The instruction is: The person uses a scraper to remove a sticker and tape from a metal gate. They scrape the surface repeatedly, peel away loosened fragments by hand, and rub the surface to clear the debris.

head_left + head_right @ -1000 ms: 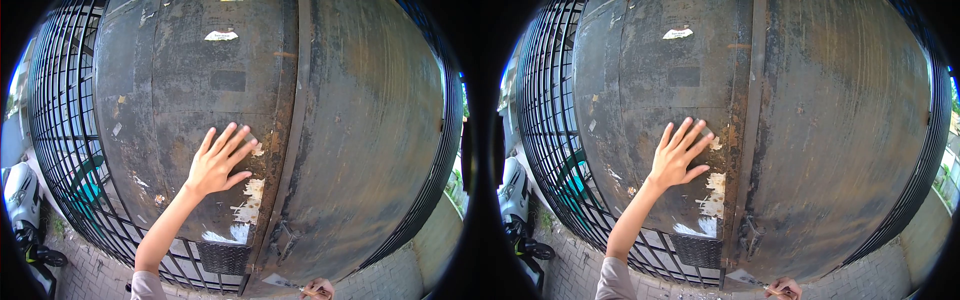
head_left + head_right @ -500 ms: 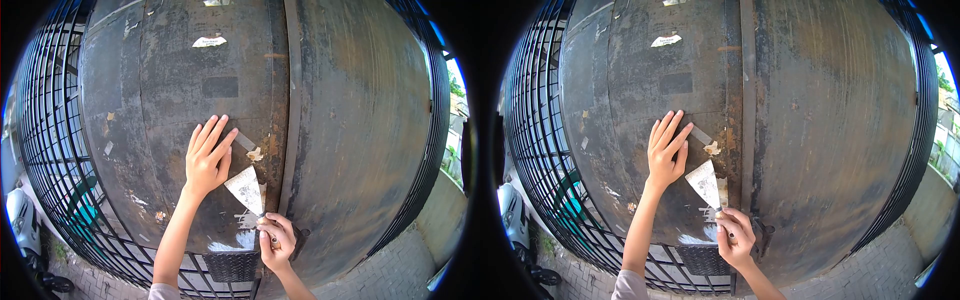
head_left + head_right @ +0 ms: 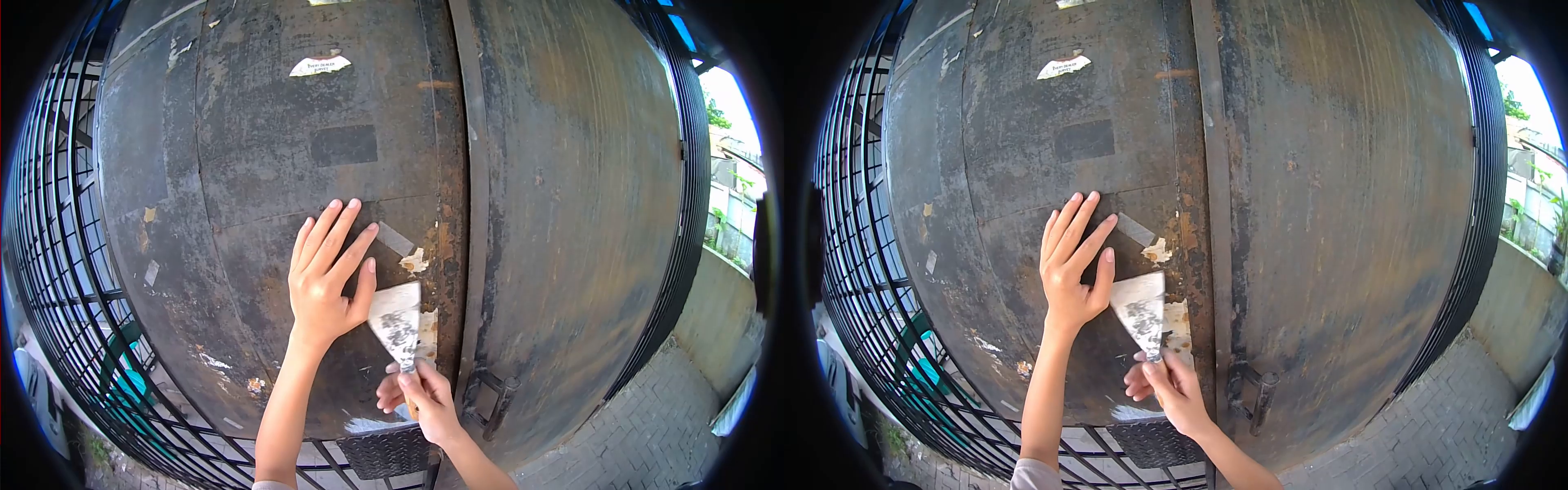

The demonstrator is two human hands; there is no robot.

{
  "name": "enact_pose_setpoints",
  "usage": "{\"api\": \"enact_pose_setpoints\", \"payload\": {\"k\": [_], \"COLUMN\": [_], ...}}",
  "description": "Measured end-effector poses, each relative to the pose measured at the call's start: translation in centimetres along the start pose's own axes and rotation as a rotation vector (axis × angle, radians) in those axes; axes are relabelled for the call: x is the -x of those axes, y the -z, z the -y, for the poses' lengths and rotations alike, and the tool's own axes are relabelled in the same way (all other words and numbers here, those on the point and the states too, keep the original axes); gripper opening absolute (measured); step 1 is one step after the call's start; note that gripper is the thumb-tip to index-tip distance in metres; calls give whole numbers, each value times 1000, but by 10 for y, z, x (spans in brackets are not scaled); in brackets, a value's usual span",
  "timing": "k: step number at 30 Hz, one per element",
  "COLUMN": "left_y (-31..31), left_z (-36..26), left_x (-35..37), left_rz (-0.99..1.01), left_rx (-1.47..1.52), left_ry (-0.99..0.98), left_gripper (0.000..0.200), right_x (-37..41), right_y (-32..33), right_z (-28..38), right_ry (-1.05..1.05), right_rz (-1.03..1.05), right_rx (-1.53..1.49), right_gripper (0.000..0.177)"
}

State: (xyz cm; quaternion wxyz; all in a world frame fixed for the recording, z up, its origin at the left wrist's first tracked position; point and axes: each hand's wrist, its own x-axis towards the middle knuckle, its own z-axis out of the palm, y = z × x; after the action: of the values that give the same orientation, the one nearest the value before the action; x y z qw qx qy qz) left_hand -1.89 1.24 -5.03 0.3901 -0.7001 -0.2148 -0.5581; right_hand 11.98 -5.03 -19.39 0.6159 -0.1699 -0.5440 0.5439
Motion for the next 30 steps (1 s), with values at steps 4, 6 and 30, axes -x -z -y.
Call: {"api": "enact_pose_setpoints", "payload": {"k": [4, 6, 30], "left_y": [0, -1, -21], "left_z": [1, 2, -84], "left_x": [0, 1, 45], "left_rz": [-6, -24, -111], "left_rx": [12, 23, 843], "left_ry": [-7, -5, 1130], "left_gripper": [33, 31, 44], "right_x": [-5, -4, -36], "right_y": [5, 3, 13], "right_z": [6, 13, 45], "right_ry": [18, -59, -56], "right_rz": [4, -15, -46], "right_rx": [-123, -152, 84], "right_gripper": [25, 22, 51]}}
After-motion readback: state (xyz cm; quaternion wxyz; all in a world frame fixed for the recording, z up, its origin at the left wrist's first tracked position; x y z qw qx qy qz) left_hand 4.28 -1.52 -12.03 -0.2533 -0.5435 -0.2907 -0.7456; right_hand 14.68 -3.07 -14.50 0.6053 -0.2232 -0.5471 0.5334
